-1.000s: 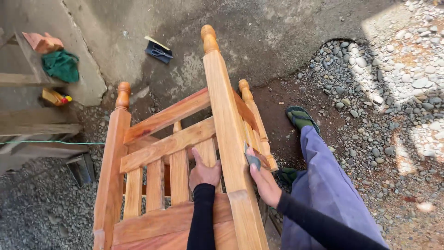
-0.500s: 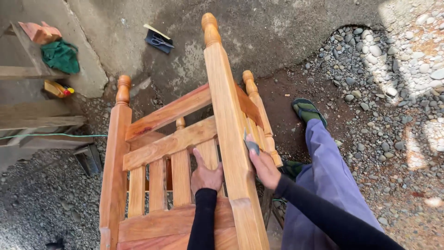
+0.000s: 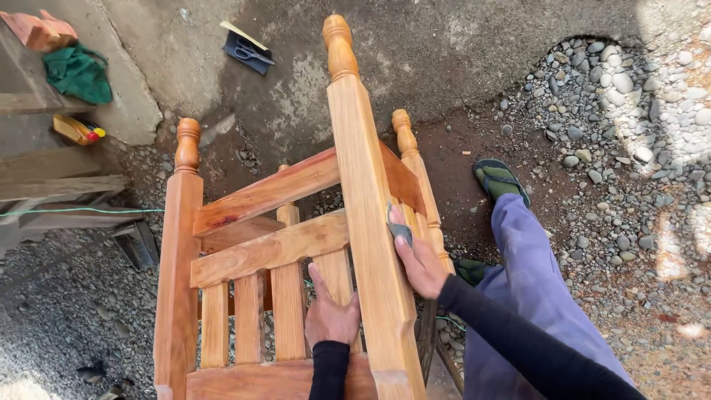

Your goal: The person sands the wooden frame of a chair using a sanding block. They smooth the surface of the armrests and the back slats, moving the block back and forth along the wood grain.

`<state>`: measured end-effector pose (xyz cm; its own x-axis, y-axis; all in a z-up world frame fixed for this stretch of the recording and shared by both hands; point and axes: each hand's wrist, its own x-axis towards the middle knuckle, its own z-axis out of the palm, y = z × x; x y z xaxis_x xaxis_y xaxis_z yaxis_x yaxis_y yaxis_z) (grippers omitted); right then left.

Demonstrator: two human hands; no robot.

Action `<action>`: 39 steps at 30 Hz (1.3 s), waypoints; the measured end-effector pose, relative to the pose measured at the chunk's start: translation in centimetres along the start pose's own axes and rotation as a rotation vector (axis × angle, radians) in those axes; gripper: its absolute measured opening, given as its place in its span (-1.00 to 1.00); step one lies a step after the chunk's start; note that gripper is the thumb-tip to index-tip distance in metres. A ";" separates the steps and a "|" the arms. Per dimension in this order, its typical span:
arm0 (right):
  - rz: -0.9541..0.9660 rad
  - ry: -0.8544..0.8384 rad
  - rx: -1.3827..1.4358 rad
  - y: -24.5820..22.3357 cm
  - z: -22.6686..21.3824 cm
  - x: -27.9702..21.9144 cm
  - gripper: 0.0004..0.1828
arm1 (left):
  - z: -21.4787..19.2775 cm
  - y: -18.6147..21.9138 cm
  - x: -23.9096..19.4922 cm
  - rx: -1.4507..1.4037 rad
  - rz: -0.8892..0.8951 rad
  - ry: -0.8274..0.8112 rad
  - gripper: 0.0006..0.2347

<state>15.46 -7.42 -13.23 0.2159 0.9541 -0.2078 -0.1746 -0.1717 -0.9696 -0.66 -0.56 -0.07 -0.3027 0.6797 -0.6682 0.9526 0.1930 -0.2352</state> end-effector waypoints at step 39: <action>0.131 0.078 -0.006 13.3 -1.2 22.2 -0.38 | 1.9 -1.8 1.4 -0.036 0.021 -0.017 0.09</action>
<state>19.05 11.15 -30.91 0.2655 0.9014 -0.3420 -0.2002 -0.2955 -0.9341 -2.83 -1.27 -1.92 -0.2827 0.6716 -0.6848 0.9592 0.2041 -0.1958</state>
